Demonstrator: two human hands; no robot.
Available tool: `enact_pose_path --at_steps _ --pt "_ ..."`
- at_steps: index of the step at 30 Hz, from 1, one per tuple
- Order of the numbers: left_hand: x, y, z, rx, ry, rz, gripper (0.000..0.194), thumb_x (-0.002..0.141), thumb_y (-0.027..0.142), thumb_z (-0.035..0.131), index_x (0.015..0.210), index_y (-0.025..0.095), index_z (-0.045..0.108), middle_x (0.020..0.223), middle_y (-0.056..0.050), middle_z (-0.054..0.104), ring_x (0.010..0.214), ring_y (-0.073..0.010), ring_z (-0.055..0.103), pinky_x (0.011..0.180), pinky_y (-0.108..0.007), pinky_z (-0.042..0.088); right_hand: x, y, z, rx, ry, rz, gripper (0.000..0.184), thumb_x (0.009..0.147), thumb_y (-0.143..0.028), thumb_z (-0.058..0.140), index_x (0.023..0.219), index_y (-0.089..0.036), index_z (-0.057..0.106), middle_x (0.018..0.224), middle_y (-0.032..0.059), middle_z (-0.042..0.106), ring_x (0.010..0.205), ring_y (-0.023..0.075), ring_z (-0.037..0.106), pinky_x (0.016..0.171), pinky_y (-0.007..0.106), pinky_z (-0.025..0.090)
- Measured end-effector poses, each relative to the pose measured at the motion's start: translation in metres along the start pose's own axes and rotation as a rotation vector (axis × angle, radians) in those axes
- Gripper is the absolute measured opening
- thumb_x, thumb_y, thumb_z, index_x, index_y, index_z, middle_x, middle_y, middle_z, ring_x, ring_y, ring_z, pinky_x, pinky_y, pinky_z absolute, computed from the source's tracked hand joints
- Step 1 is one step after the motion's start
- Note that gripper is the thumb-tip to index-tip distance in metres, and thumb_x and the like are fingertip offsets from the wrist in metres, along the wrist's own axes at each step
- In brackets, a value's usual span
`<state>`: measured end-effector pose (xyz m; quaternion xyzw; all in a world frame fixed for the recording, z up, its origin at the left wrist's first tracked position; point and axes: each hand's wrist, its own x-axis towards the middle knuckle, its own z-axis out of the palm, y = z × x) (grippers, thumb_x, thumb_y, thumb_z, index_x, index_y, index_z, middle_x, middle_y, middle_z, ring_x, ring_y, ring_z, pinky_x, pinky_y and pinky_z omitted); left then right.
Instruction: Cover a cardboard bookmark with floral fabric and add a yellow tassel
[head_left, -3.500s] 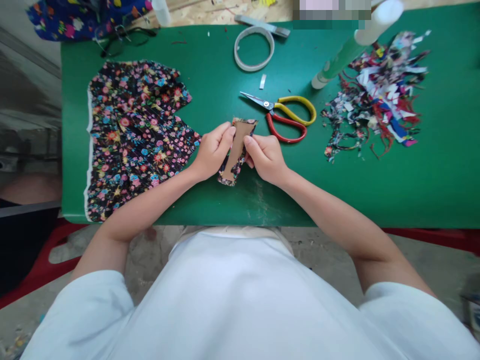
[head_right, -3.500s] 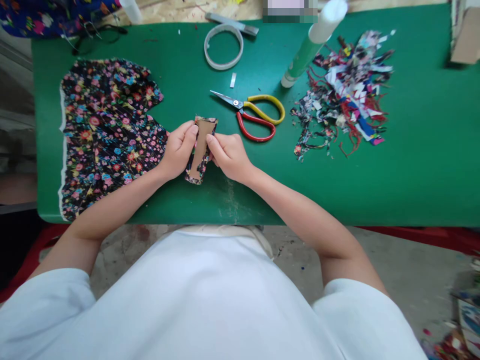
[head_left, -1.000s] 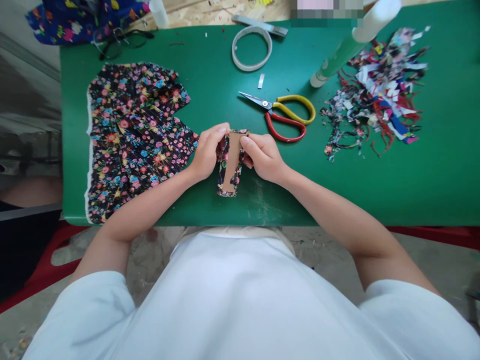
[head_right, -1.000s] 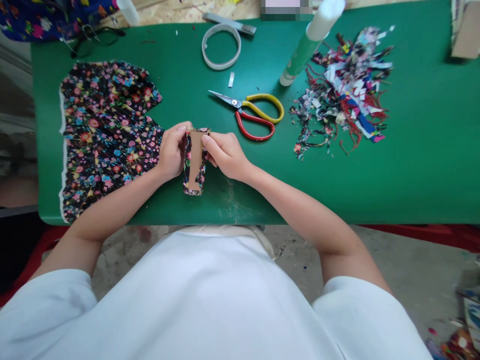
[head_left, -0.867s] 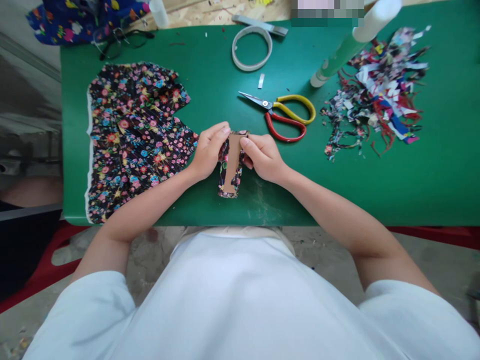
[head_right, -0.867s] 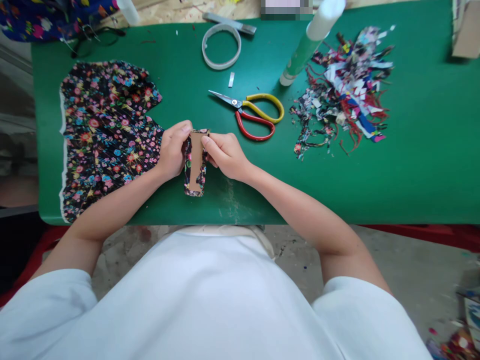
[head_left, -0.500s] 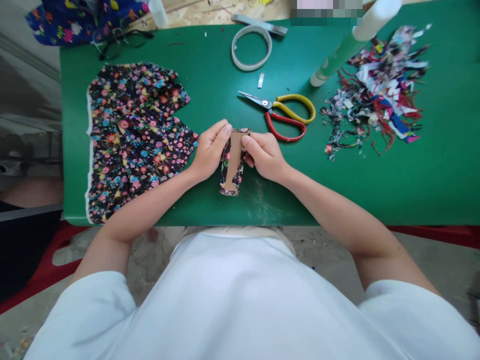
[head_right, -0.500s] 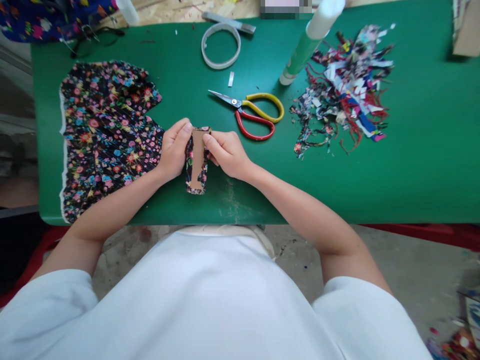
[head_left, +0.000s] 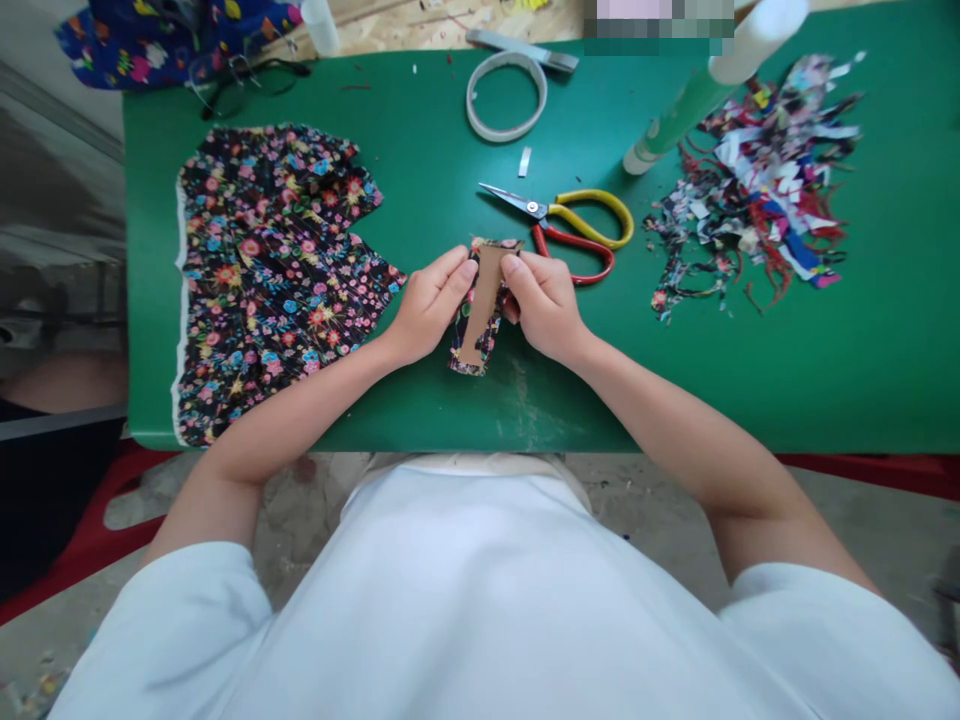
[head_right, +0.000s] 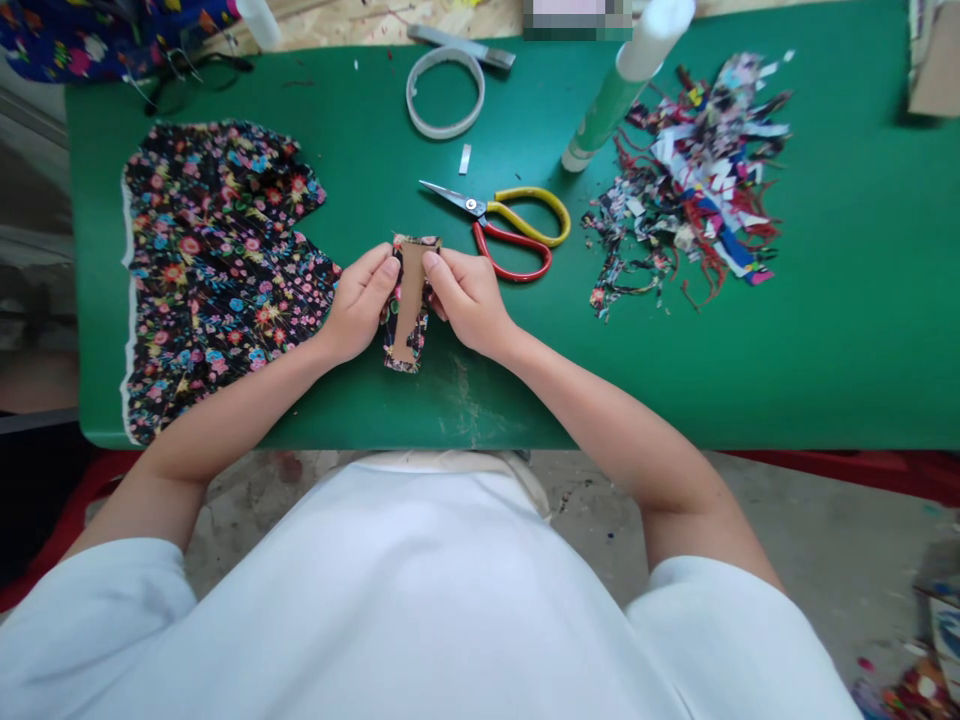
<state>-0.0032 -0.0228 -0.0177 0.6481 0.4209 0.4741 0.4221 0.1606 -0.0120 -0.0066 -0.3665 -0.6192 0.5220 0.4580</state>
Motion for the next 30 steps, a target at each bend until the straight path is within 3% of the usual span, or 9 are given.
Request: enact_pose_path --at_steps 7,13,22,30 --pt "-0.001 -0.001 0.001 0.042 0.000 0.019 0.049 0.099 0.063 0.045 0.074 0.021 0.047 0.062 0.004 0.048 0.055 -0.0093 0.049 0.057 -0.027 0.036 0.000 -0.003 -0.002 -0.119 0.003 -0.027 0.064 0.092 -0.077 0.047 0.060 -0.022 0.041 0.044 -0.0046 0.042 0.040 0.0074 0.038 0.043 0.026 0.029" --pt "0.000 0.004 0.003 -0.055 0.047 0.009 0.051 0.101 0.062 0.038 0.072 0.021 0.045 0.065 0.003 0.044 0.058 -0.0095 0.046 0.059 -0.027 0.039 0.000 -0.006 -0.003 -0.124 0.014 -0.014 0.065 0.092 -0.077 0.046 0.059 -0.021 0.040 0.044 -0.0048 0.043 0.041 0.0071 0.038 0.046 0.026 0.030" --pt "0.002 0.000 -0.001 -0.031 -0.029 0.052 0.051 0.101 0.060 0.044 0.070 0.020 0.044 0.065 0.003 0.042 0.059 -0.0096 0.044 0.061 -0.028 0.037 0.002 0.000 -0.004 -0.087 0.052 0.007 0.065 0.090 -0.078 0.048 0.060 -0.021 0.041 0.045 -0.0056 0.041 0.041 0.0071 0.039 0.044 0.025 0.029" --pt "0.005 0.001 -0.002 -0.053 -0.032 0.016 0.052 0.099 0.064 0.045 0.070 0.020 0.044 0.064 0.004 0.038 0.057 -0.0084 0.042 0.056 -0.025 0.037 0.008 -0.004 -0.016 0.030 -0.102 0.043 0.061 0.091 -0.074 0.053 0.063 -0.020 0.049 0.049 -0.0042 0.046 0.044 0.0070 0.043 0.041 0.023 0.030"
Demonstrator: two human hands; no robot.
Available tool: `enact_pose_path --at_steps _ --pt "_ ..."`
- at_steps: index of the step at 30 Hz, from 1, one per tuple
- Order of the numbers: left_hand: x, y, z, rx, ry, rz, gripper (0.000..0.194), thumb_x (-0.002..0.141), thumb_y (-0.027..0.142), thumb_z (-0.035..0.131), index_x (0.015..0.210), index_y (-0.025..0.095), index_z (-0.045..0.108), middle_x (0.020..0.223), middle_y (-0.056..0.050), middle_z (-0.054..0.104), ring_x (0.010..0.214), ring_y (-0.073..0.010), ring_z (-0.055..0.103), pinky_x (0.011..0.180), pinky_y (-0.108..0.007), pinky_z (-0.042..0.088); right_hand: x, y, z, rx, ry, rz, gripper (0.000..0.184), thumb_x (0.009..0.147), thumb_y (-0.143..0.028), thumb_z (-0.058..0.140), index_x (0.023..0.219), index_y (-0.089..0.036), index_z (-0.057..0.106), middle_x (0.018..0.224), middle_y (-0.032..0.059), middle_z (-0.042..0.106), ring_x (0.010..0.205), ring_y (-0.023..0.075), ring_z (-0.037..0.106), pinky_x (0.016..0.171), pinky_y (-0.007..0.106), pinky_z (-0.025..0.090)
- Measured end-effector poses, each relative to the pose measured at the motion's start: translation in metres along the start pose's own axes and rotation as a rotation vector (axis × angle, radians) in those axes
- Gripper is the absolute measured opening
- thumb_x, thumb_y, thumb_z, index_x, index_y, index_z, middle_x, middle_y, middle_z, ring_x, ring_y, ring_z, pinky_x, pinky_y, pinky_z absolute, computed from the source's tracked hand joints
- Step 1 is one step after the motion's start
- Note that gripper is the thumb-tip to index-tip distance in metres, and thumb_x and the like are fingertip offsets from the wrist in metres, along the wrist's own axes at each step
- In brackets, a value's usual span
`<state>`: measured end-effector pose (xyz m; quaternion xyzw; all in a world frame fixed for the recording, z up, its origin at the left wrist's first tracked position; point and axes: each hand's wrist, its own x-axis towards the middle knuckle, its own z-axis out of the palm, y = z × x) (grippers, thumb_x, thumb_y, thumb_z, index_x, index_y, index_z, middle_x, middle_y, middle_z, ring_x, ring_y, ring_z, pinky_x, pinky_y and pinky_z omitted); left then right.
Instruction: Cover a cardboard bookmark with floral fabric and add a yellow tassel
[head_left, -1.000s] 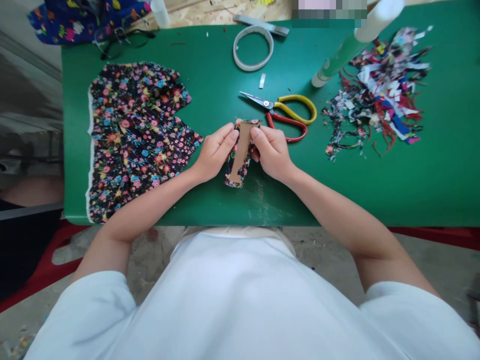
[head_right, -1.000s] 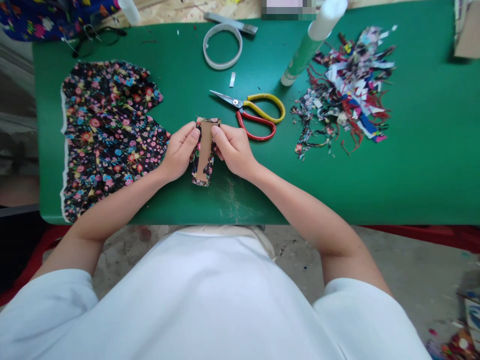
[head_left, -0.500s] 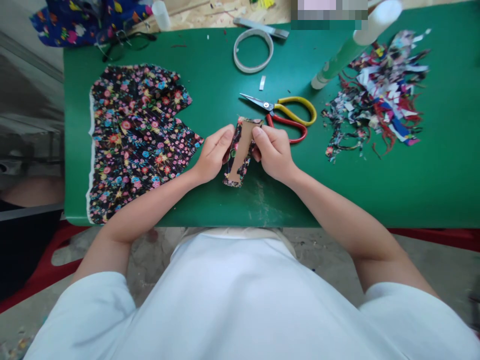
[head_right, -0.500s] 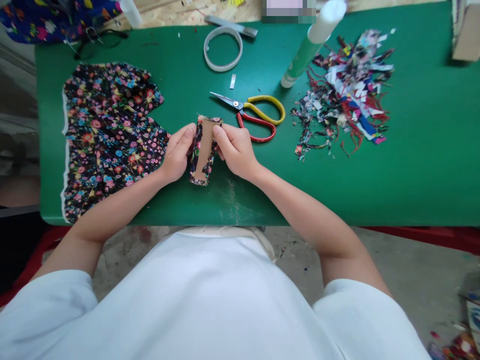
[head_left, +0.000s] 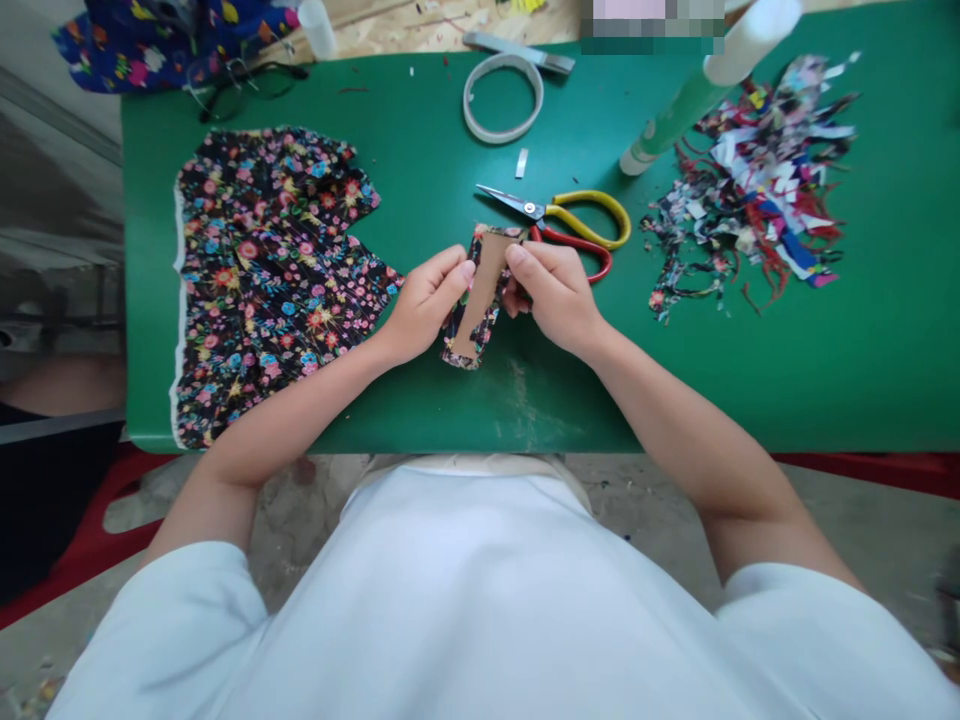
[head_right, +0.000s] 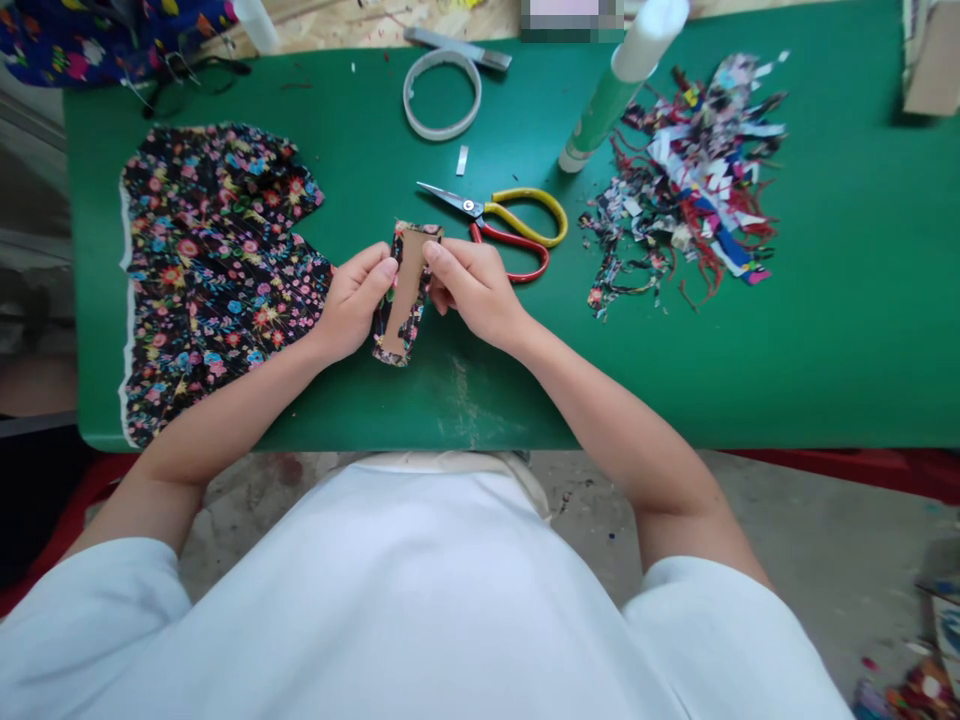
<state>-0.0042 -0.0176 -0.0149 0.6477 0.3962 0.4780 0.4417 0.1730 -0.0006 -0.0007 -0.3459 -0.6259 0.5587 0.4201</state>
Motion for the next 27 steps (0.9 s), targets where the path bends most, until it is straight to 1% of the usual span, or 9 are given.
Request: enact_pose_path --at_steps 2,5,7,10,13,17,21,24,27 --pt "0.000 0.000 0.000 -0.049 0.017 -0.044 0.052 0.098 0.065 0.045 0.071 0.020 0.045 0.064 0.004 0.038 0.057 -0.0083 0.042 0.055 -0.024 0.038 0.002 -0.004 -0.005 0.025 -0.050 0.015 0.057 0.089 -0.073 0.058 0.067 -0.020 0.055 0.051 -0.0037 0.048 0.045 0.0074 0.044 0.041 0.023 0.031" --pt "0.000 -0.002 0.000 -0.085 0.035 -0.097 0.051 0.097 0.066 0.047 0.073 0.021 0.047 0.065 0.004 0.038 0.057 -0.0084 0.043 0.054 -0.023 0.037 0.003 -0.011 -0.011 0.022 -0.065 0.044 0.053 0.086 -0.071 0.064 0.073 -0.020 0.061 0.053 -0.0034 0.050 0.046 0.0079 0.046 0.042 0.024 0.033" --pt "-0.001 -0.002 0.000 -0.088 0.031 -0.125 0.051 0.097 0.067 0.047 0.074 0.021 0.047 0.064 0.004 0.038 0.055 -0.0080 0.043 0.052 -0.023 0.036 0.002 -0.013 -0.013 0.017 -0.069 0.051 0.053 0.087 -0.071 0.063 0.073 -0.020 0.062 0.053 -0.0031 0.052 0.047 0.0082 0.045 0.042 0.025 0.033" --pt "-0.002 -0.001 0.000 -0.082 0.026 -0.150 0.053 0.096 0.069 0.047 0.074 0.021 0.048 0.063 0.004 0.037 0.051 -0.0069 0.042 0.048 -0.022 0.034 0.001 -0.015 -0.013 -0.009 -0.088 0.045 0.054 0.087 -0.070 0.064 0.067 -0.020 0.057 0.052 -0.0028 0.055 0.046 0.0079 0.042 0.043 0.025 0.031" --pt "-0.004 -0.001 0.001 -0.071 0.035 -0.146 0.053 0.095 0.070 0.046 0.078 0.021 0.052 0.062 0.004 0.039 0.052 -0.0072 0.047 0.049 -0.022 0.038 0.000 -0.014 -0.010 -0.032 -0.093 0.040 0.055 0.086 -0.068 0.066 0.062 -0.021 0.053 0.051 -0.0029 0.055 0.045 0.0079 0.041 0.043 0.025 0.029" --pt "-0.006 -0.002 0.002 -0.075 0.029 -0.136 0.054 0.096 0.071 0.042 0.086 0.021 0.059 0.063 0.003 0.043 0.059 -0.0102 0.056 0.055 -0.024 0.045 0.000 -0.012 -0.010 -0.011 -0.077 0.036 0.055 0.086 -0.067 0.067 0.062 -0.020 0.052 0.050 -0.0031 0.053 0.045 0.0076 0.040 0.042 0.025 0.028" --pt "-0.008 -0.002 0.001 -0.035 -0.007 -0.113 0.054 0.097 0.070 0.041 0.087 0.021 0.061 0.062 0.003 0.048 0.062 -0.0125 0.059 0.061 -0.028 0.050 0.001 -0.011 -0.011 0.024 -0.043 0.040 0.055 0.085 -0.067 0.069 0.062 -0.021 0.050 0.049 -0.0035 0.049 0.044 0.0068 0.039 0.041 0.025 0.029" --pt "-0.008 -0.001 -0.001 0.015 -0.057 -0.097 0.052 0.096 0.069 0.044 0.084 0.022 0.062 0.061 0.003 0.050 0.059 -0.0125 0.057 0.060 -0.028 0.049 0.001 -0.010 -0.012 0.021 -0.024 0.046 0.054 0.085 -0.067 0.069 0.064 -0.021 0.050 0.050 -0.0037 0.047 0.045 0.0071 0.039 0.040 0.025 0.030" --pt "-0.007 0.000 -0.003 0.033 -0.087 -0.094 0.050 0.096 0.068 0.046 0.081 0.023 0.061 0.057 0.004 0.048 0.051 -0.0103 0.050 0.055 -0.027 0.044 0.000 -0.010 -0.012 0.000 -0.028 0.034 0.054 0.087 -0.068 0.067 0.064 -0.022 0.049 0.049 -0.0037 0.047 0.045 0.0077 0.038 0.040 0.025 0.030"
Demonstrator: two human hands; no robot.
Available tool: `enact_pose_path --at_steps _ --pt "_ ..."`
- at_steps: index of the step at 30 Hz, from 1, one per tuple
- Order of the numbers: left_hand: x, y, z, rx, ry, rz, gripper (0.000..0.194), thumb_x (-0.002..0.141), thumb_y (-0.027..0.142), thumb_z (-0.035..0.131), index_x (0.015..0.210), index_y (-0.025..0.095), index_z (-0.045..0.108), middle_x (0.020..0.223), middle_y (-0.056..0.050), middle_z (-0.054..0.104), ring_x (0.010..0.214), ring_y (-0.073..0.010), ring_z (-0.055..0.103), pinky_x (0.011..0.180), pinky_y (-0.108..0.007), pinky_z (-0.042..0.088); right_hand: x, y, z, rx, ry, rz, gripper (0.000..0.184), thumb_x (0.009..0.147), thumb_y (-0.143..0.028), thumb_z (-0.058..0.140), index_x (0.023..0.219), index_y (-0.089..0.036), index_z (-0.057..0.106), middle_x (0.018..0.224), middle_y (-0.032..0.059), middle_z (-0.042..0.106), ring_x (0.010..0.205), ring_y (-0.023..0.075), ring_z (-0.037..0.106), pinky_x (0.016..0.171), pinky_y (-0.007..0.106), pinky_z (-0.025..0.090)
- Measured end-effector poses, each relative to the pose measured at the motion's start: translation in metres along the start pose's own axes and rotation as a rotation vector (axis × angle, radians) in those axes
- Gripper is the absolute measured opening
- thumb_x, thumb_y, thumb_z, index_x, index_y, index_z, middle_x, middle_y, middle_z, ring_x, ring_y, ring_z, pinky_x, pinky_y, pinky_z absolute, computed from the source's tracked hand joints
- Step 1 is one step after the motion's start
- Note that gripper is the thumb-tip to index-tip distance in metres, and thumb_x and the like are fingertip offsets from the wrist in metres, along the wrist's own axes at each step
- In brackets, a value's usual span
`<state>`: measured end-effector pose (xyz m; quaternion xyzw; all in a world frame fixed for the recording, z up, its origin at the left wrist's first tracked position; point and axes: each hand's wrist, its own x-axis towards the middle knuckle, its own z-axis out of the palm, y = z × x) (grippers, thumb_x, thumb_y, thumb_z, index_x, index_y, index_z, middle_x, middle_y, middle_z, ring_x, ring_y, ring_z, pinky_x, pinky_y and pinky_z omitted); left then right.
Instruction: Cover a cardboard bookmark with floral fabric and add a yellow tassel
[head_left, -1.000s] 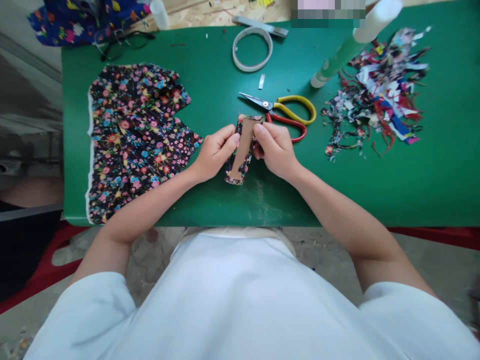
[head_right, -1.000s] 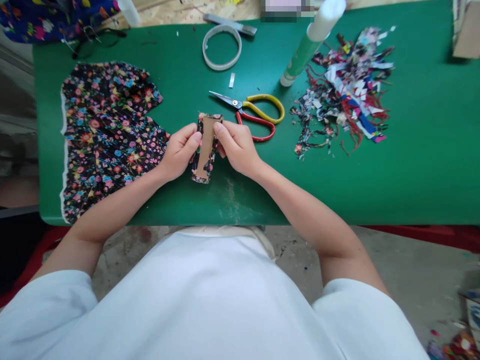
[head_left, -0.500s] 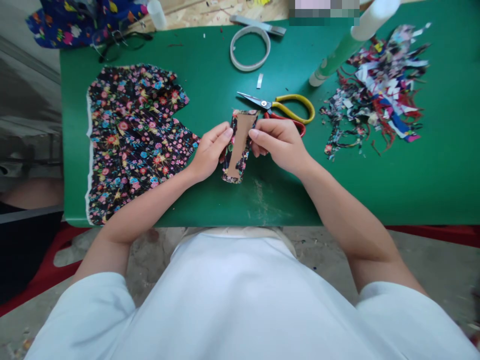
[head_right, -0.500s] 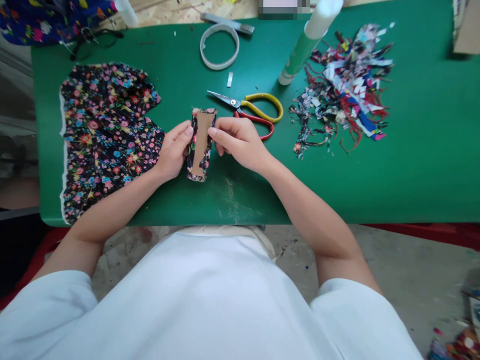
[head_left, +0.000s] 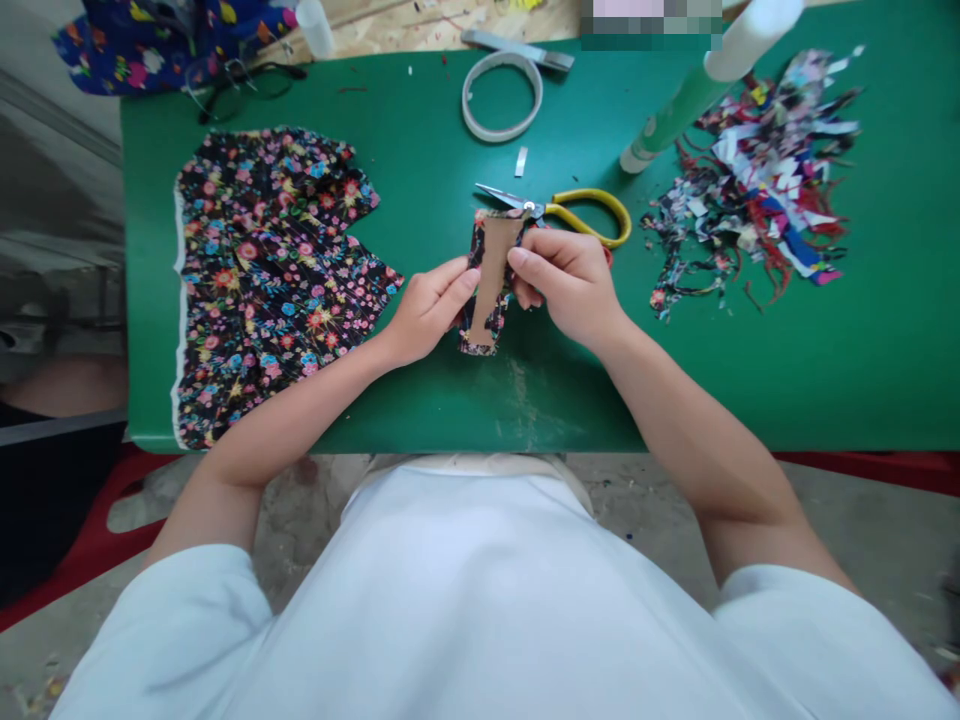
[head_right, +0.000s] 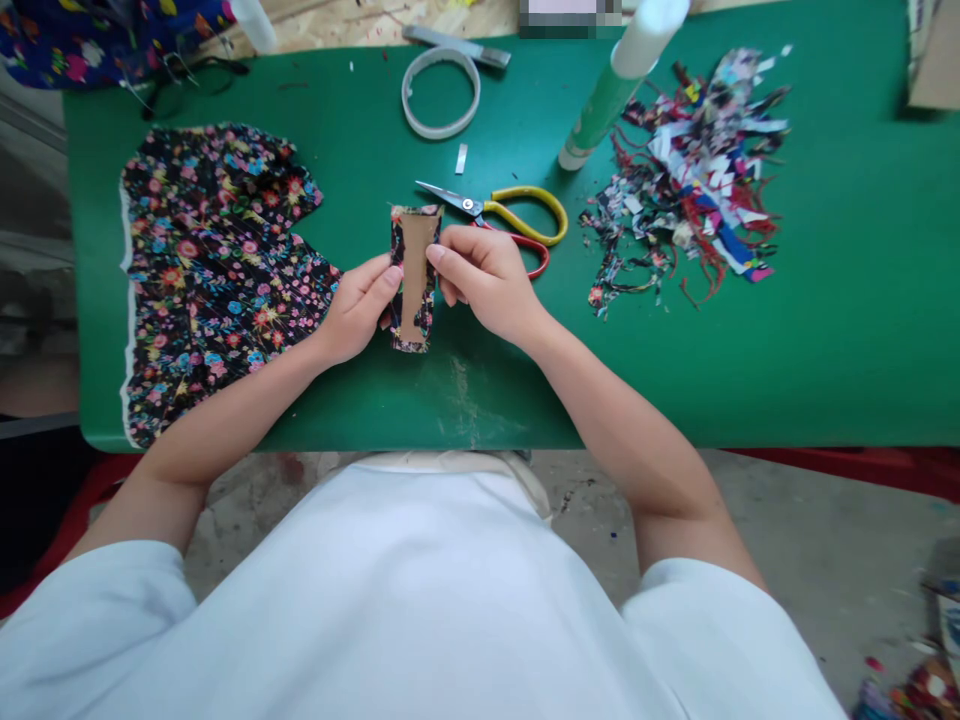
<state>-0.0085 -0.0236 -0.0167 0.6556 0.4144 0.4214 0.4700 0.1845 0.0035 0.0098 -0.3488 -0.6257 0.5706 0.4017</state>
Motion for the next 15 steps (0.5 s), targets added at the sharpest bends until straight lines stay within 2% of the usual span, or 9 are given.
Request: enact_pose_path --at_steps 8,12,15 --pt "0.0026 0.0045 0.0005 -0.005 0.034 0.026 0.054 0.096 0.070 0.045 0.079 0.021 0.062 0.057 0.003 0.048 0.052 -0.0106 0.051 0.050 -0.025 0.042 -0.0016 0.0001 0.0023 -0.026 -0.001 0.009 0.055 0.087 -0.070 0.065 0.062 -0.023 0.047 0.049 -0.0032 0.048 0.046 0.0095 0.038 0.043 0.027 0.033" --pt "0.0011 -0.0003 0.0019 -0.056 0.032 -0.010 0.057 0.096 0.072 0.039 0.087 0.021 0.063 0.057 0.003 0.047 0.050 -0.0105 0.048 0.049 -0.026 0.039 -0.0016 0.0007 0.0031 -0.011 0.008 0.008 0.056 0.086 -0.069 0.066 0.062 -0.022 0.048 0.049 -0.0034 0.048 0.046 0.0089 0.039 0.043 0.026 0.032" --pt "0.0002 -0.0027 0.0019 -0.074 0.023 -0.029 0.057 0.097 0.071 0.037 0.084 0.021 0.061 0.057 0.003 0.048 0.050 -0.0109 0.047 0.049 -0.027 0.039 -0.0018 0.0004 0.0033 -0.002 0.000 0.004 0.054 0.088 -0.066 0.066 0.062 -0.022 0.048 0.049 -0.0034 0.049 0.045 0.0087 0.039 0.044 0.026 0.031"
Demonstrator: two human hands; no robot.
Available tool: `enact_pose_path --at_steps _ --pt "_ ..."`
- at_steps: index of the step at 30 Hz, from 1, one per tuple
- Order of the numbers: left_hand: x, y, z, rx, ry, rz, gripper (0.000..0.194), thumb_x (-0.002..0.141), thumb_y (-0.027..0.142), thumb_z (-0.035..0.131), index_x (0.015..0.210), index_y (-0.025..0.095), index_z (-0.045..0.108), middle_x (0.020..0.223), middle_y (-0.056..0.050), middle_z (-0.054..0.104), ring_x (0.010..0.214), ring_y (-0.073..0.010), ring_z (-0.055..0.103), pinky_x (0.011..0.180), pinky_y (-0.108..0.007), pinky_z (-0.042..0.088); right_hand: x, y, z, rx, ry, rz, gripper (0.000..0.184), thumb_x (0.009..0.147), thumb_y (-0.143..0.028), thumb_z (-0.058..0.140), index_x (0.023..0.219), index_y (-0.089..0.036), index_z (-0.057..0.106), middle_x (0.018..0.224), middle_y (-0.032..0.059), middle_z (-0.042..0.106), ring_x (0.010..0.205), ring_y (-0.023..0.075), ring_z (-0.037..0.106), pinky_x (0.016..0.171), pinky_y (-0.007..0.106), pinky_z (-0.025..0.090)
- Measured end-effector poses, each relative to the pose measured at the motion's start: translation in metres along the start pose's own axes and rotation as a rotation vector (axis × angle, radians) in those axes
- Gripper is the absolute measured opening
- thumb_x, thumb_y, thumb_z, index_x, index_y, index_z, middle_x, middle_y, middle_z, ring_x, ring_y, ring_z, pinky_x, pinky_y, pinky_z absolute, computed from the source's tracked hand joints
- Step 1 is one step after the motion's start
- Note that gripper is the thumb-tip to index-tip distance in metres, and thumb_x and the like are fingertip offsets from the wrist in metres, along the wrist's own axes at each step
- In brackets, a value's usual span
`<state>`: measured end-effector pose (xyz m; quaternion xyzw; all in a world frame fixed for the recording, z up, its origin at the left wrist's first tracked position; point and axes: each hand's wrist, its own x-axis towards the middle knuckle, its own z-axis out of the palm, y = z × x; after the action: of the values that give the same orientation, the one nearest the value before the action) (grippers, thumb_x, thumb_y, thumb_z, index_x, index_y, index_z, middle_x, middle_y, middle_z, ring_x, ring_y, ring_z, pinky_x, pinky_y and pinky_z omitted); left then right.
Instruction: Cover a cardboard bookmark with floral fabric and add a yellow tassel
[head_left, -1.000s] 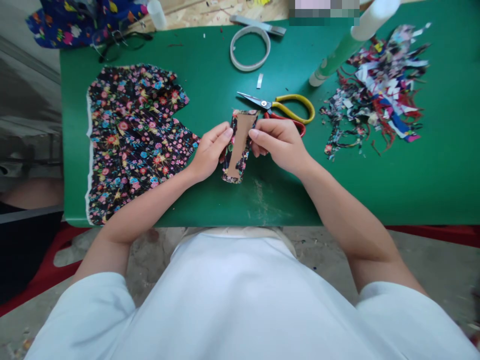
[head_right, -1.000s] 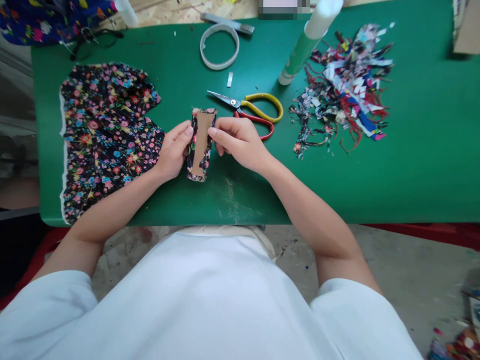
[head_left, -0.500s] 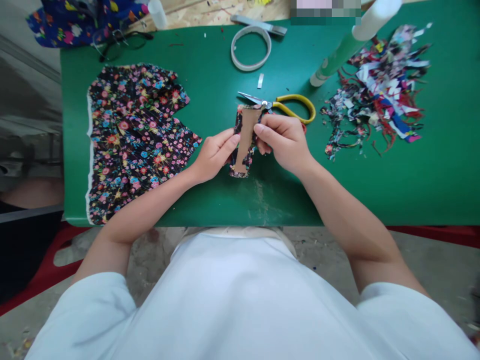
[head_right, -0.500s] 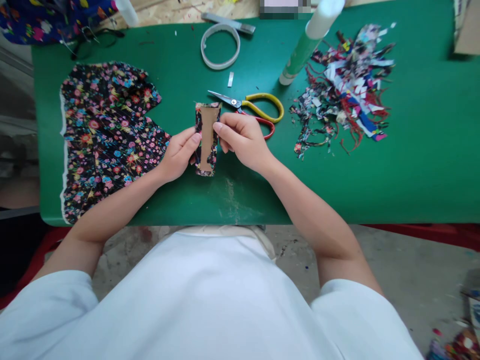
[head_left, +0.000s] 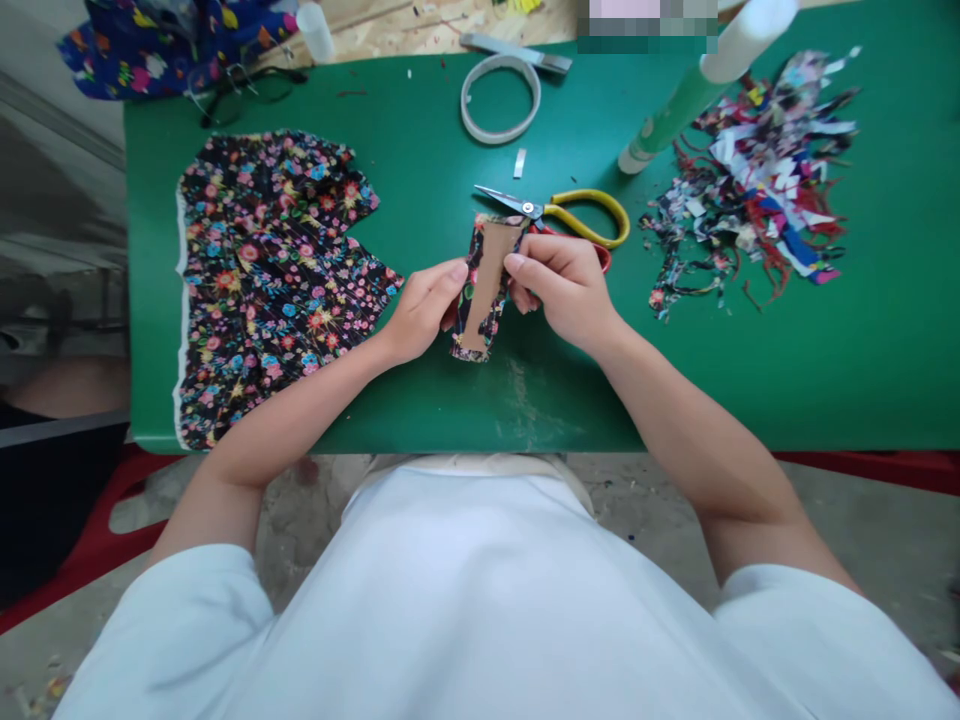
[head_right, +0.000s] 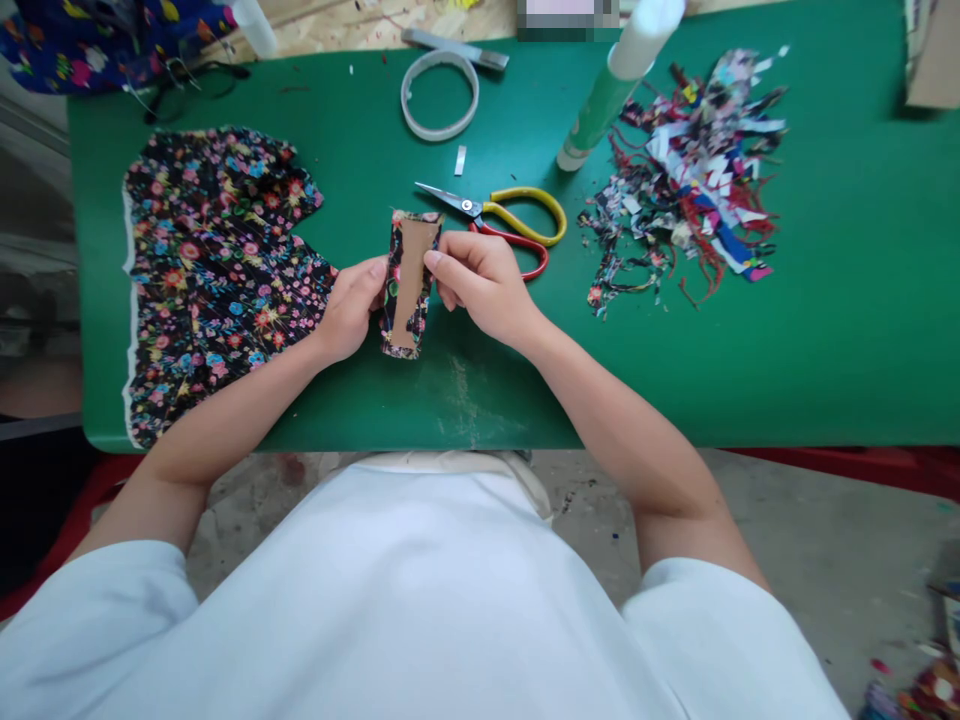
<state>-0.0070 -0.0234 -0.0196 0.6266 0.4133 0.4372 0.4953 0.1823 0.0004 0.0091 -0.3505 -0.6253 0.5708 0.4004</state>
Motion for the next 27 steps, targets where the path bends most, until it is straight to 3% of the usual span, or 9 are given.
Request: enact_pose_path --at_steps 13,19,27 --pt "0.0039 0.0027 0.0005 0.115 0.090 0.069 0.051 0.098 0.066 0.045 0.072 0.022 0.052 0.057 0.004 0.037 0.053 -0.0106 0.042 0.053 -0.028 0.035 0.0013 0.0024 0.0017 0.028 -0.054 0.005 0.056 0.088 -0.070 0.062 0.065 -0.021 0.051 0.050 -0.0037 0.052 0.045 0.0076 0.041 0.043 0.024 0.028" --pt "0.0039 0.0052 0.0014 0.143 0.158 0.097 0.056 0.096 0.069 0.044 0.070 0.021 0.049 0.063 0.003 0.042 0.059 -0.0108 0.044 0.057 -0.027 0.037 -0.0018 -0.0008 0.0035 -0.026 -0.127 -0.005 0.053 0.090 -0.058 0.068 0.059 -0.018 0.052 0.049 -0.0039 0.053 0.046 0.0061 0.040 0.046 0.024 0.029" --pt "0.0021 -0.0024 0.0030 -0.038 0.081 -0.002 0.052 0.099 0.068 0.038 0.078 0.022 0.048 0.056 0.006 0.036 0.044 -0.0067 0.040 0.043 -0.023 0.034 -0.0025 -0.0016 0.0034 -0.011 -0.114 -0.026 0.048 0.092 -0.049 0.069 0.059 -0.018 0.052 0.049 -0.0045 0.051 0.046 0.0060 0.040 0.048 0.023 0.029"
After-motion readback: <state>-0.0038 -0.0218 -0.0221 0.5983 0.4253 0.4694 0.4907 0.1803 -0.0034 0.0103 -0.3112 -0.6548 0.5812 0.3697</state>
